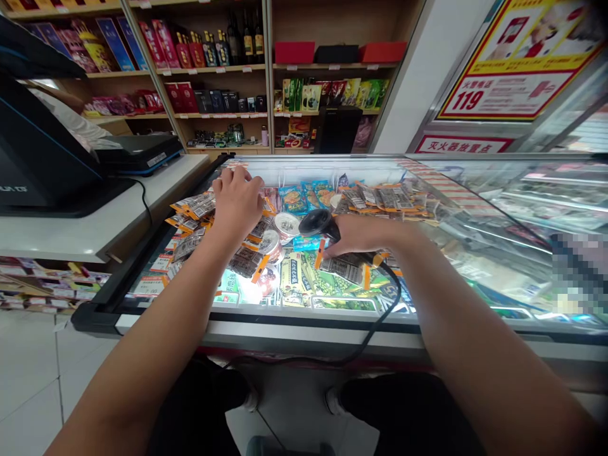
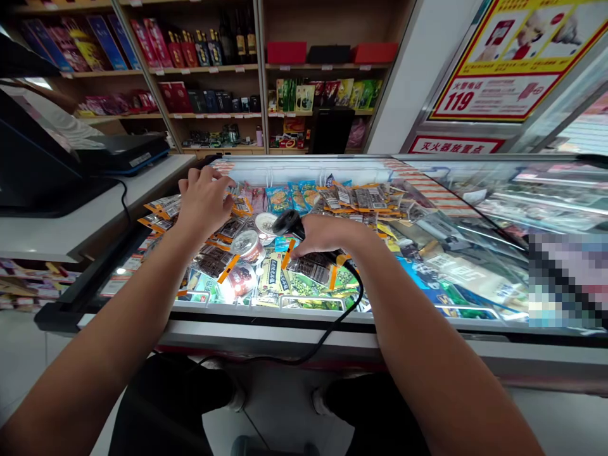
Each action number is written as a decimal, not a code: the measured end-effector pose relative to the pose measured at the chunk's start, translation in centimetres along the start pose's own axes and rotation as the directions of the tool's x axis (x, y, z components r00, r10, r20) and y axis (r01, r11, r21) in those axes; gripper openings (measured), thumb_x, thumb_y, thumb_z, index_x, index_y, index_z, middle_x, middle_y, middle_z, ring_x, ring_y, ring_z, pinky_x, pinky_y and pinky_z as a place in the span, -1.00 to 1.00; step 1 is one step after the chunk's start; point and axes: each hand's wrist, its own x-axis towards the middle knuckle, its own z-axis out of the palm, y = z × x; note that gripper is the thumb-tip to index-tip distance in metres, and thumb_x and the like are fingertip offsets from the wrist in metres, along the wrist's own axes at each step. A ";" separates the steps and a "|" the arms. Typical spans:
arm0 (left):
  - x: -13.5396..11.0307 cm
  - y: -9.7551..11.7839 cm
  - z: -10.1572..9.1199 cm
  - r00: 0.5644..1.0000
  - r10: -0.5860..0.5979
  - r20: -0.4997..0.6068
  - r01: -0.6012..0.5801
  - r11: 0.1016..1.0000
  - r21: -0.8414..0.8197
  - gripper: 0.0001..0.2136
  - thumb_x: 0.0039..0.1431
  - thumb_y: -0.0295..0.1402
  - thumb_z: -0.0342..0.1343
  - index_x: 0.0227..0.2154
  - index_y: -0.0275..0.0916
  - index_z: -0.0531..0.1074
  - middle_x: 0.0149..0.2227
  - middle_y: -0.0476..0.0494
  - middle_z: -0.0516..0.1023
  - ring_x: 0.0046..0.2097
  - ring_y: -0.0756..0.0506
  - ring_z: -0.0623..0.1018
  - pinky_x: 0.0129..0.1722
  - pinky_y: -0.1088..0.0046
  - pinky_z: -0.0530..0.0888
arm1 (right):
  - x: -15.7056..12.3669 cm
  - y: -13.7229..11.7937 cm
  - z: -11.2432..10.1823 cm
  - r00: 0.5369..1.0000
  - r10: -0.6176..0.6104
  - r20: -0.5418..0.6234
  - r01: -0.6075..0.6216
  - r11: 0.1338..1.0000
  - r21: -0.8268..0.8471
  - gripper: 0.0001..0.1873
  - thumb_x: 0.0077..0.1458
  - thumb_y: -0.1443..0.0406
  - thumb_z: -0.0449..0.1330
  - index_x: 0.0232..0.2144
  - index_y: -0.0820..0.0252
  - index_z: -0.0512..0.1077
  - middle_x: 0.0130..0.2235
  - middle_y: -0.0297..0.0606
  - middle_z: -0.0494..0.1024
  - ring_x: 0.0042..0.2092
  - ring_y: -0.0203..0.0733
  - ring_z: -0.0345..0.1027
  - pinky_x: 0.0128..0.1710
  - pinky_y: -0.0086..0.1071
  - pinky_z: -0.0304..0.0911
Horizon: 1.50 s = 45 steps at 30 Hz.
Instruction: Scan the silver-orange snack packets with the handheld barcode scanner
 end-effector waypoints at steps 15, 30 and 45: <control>-1.4 4.5 0.5 0.883 0.306 0.357 0.079 0.651 -0.755 -0.79 0.35 -0.18 0.16 -0.29 -0.21 0.44 -0.17 -0.20 0.68 -0.21 -0.11 0.65 -0.24 0.36 0.52 | 1.5 -0.7 1.2 0.906 0.103 -0.411 0.156 0.821 0.550 -0.66 0.04 0.04 0.44 -0.29 0.10 0.48 -0.40 -0.22 0.47 -0.40 -0.11 0.41 -0.47 -0.23 0.36; 0.8 1.9 4.7 0.938 -0.099 0.332 0.299 0.715 -0.632 -0.83 0.42 -0.26 0.03 -0.32 -0.15 0.25 -0.31 -0.18 0.51 -0.27 -0.15 0.53 -0.28 0.33 0.37 | 0.3 -1.4 1.1 0.964 -0.148 -0.220 0.247 0.802 0.544 -0.77 0.12 0.22 0.27 -0.50 0.12 0.33 -0.55 -0.26 0.40 -0.57 -0.22 0.25 -0.57 -0.29 0.14; 0.7 1.9 4.2 0.919 -0.103 0.381 0.334 0.718 -0.611 -0.81 0.45 -0.25 -0.02 -0.32 -0.12 0.20 -0.39 -0.13 0.41 -0.32 -0.18 0.46 -0.32 0.32 0.26 | -0.2 -1.7 0.7 0.969 -0.155 -0.193 0.234 0.831 0.505 -0.72 0.13 0.26 0.23 -0.58 0.12 0.30 -0.57 -0.26 0.37 -0.59 -0.22 0.25 -0.56 -0.26 0.14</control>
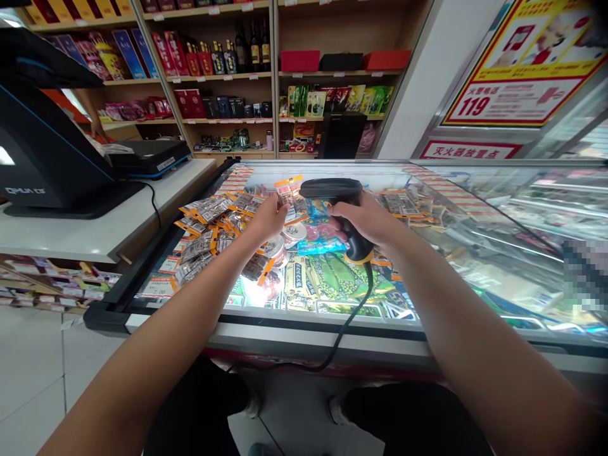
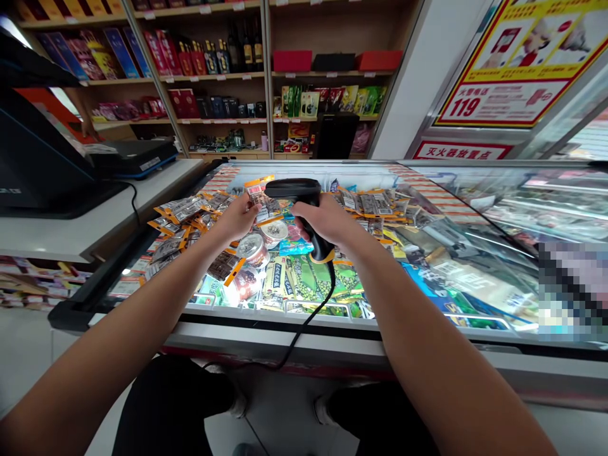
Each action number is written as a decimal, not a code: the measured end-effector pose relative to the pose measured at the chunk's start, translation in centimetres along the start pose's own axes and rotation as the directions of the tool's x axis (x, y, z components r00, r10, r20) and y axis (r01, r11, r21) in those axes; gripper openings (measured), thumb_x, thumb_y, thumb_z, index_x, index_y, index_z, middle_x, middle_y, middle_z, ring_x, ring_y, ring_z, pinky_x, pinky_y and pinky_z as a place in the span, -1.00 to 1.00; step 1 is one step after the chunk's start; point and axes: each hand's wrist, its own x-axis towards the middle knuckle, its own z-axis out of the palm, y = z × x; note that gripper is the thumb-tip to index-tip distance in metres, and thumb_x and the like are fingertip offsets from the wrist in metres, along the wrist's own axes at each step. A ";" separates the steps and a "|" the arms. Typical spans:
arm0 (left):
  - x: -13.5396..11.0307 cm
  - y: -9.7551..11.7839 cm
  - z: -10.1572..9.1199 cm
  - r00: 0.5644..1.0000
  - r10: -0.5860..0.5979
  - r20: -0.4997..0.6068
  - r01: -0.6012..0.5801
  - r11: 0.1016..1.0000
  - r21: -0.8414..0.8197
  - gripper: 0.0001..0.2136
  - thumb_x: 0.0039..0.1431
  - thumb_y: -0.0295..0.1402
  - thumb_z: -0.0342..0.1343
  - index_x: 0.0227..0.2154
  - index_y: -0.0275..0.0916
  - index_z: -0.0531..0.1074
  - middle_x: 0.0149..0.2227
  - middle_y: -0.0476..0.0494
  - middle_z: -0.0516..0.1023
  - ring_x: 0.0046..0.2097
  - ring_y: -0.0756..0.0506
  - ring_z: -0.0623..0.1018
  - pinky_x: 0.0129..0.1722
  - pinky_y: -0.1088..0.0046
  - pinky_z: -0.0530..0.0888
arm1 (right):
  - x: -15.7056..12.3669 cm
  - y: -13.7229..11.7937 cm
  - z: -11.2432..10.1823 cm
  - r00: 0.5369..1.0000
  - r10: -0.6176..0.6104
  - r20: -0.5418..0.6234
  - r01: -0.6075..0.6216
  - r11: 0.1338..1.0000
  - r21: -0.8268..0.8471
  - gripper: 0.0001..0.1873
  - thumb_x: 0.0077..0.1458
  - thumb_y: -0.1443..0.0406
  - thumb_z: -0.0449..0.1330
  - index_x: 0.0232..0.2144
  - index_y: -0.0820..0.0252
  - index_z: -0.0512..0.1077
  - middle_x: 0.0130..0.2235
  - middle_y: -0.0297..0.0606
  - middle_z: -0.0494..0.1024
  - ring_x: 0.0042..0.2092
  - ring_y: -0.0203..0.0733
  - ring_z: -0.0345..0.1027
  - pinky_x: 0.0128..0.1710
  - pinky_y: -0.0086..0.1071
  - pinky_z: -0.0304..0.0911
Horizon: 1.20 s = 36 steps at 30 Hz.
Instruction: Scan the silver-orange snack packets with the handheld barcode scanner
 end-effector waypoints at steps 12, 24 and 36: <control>-0.1 0.5 -0.1 1.000 0.013 -0.020 -0.012 0.999 0.053 -0.75 0.44 -0.31 0.00 -0.39 -0.12 0.13 -0.41 -0.09 0.30 -0.34 -0.14 0.39 -0.32 0.34 0.21 | 0.0 0.2 -0.4 1.000 0.014 -0.022 -0.017 0.989 -0.146 -0.75 0.14 0.22 0.23 -0.53 0.12 0.34 -0.55 -0.17 0.45 -0.56 -0.16 0.30 -0.55 -0.22 0.21; -0.2 0.6 -0.2 1.000 0.004 0.011 -0.004 0.999 0.050 -0.79 0.46 -0.29 -0.04 -0.35 -0.13 0.15 -0.37 -0.15 0.35 -0.27 -0.17 0.44 -0.32 0.34 0.25 | 0.1 0.5 -0.5 1.000 0.002 -0.028 -0.005 0.991 -0.132 -0.77 0.14 0.22 0.24 -0.52 0.11 0.35 -0.56 -0.22 0.45 -0.57 -0.19 0.30 -0.58 -0.28 0.21; 0.0 0.0 0.1 0.995 0.104 -0.006 -0.104 0.995 0.005 -0.88 0.42 -0.31 -0.06 -0.17 -0.20 0.33 -0.22 -0.22 0.48 -0.24 -0.17 0.45 -0.23 0.33 0.34 | 0.0 -0.1 0.8 0.994 0.017 -0.107 -0.027 0.996 -0.090 -0.73 0.15 0.20 0.25 -0.55 0.13 0.38 -0.58 -0.19 0.46 -0.55 -0.19 0.31 -0.54 -0.29 0.23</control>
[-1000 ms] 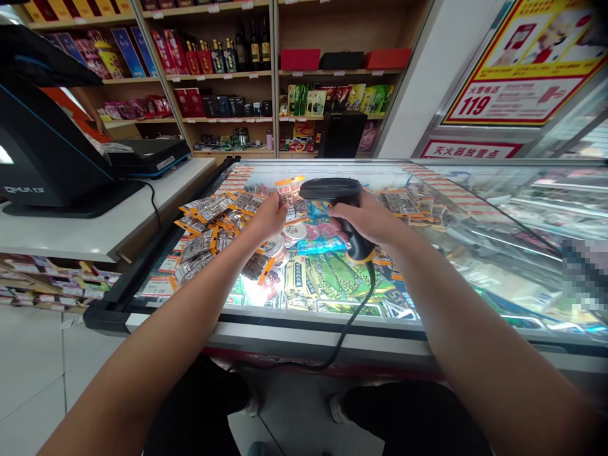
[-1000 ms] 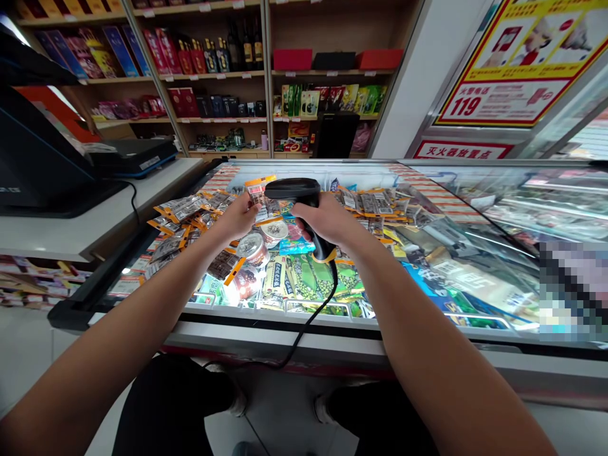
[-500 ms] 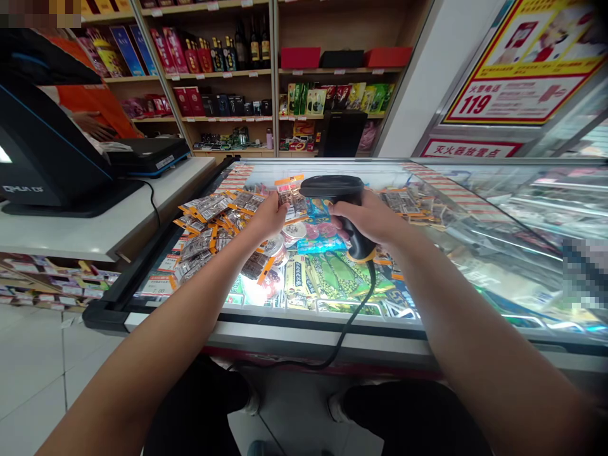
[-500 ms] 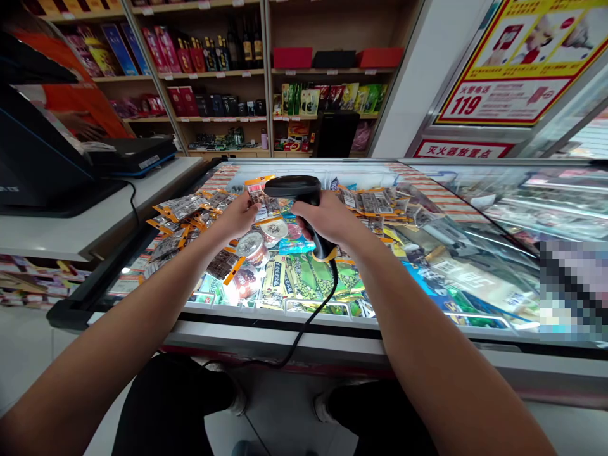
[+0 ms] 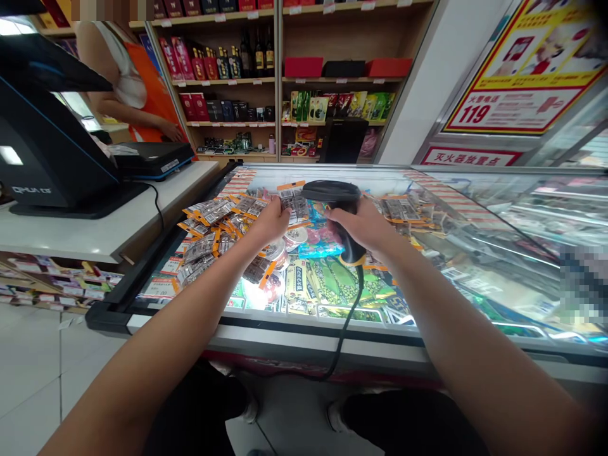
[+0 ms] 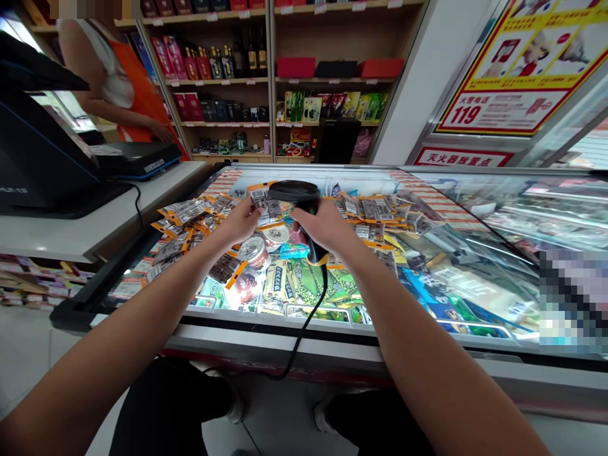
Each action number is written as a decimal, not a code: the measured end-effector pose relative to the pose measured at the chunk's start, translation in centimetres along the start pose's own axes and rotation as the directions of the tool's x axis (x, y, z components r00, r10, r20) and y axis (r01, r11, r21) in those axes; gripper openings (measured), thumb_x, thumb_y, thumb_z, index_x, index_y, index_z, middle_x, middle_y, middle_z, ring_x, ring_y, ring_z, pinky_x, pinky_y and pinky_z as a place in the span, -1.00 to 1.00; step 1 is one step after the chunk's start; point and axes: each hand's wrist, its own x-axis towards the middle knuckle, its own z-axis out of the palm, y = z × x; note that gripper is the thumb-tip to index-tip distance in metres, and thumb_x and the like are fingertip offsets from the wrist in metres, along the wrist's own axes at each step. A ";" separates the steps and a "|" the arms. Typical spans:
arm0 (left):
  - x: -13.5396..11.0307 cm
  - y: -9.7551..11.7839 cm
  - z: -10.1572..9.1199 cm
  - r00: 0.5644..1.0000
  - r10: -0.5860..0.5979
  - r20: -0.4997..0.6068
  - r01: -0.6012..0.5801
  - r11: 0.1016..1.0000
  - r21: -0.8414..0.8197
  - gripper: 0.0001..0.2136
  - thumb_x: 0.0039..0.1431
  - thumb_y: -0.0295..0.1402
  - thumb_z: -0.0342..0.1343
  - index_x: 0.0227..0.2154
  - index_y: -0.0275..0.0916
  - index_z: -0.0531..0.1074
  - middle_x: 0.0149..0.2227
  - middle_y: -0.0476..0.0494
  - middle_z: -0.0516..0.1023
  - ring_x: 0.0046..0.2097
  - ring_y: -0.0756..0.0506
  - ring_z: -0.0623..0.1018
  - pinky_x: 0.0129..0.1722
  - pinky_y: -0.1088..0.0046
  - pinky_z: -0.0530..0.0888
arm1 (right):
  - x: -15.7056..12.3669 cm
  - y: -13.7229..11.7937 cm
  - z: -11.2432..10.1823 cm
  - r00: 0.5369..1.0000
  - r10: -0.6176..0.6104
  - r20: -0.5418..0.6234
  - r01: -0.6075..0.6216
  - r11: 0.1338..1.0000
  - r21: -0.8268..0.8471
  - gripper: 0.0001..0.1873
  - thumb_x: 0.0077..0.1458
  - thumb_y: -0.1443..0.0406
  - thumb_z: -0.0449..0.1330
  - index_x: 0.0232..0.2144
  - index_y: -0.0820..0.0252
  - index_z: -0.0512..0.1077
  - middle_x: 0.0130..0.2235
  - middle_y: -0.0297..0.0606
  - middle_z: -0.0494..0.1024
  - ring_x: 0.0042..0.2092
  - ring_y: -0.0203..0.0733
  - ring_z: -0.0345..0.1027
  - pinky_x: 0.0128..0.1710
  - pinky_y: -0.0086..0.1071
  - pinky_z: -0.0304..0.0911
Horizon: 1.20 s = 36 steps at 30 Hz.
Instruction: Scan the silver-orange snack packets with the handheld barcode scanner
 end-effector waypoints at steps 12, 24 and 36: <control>-3.2 2.7 -2.8 0.999 0.046 0.004 -0.037 0.759 0.649 -0.53 0.30 -0.38 0.06 0.25 -0.32 0.30 0.01 -0.56 0.51 0.05 -0.48 0.55 -0.04 0.06 0.48 | 2.3 2.8 -3.5 0.962 0.129 -0.240 -0.227 0.868 -0.443 -0.63 0.14 -0.04 0.30 -0.39 0.13 0.44 -0.42 -0.08 0.51 -0.43 -0.03 0.39 -0.45 -0.21 0.17; -4.1 3.6 1.6 0.888 0.341 0.309 -0.459 0.701 0.546 -0.66 0.40 -0.29 0.01 0.12 -0.26 0.51 0.11 -0.40 0.51 0.19 -0.38 0.44 0.14 0.03 0.43 | 2.2 2.7 -2.0 0.989 0.105 -0.108 -0.145 0.853 -0.502 -0.58 0.22 -0.03 0.18 -0.49 0.14 0.38 -0.45 -0.09 0.51 -0.43 -0.07 0.36 -0.46 -0.21 0.18; -4.2 3.0 4.9 0.909 0.231 0.345 -0.299 0.941 0.158 -0.49 0.41 -0.32 -0.07 0.35 -0.40 0.25 0.34 -0.50 0.37 0.38 -0.37 0.34 0.35 0.03 0.30 | 2.6 3.8 -3.6 0.985 0.167 -0.047 -0.170 0.870 -0.463 -0.49 0.19 -0.17 0.18 -0.40 0.14 0.45 -0.35 -0.09 0.59 -0.38 -0.05 0.42 -0.41 -0.22 0.18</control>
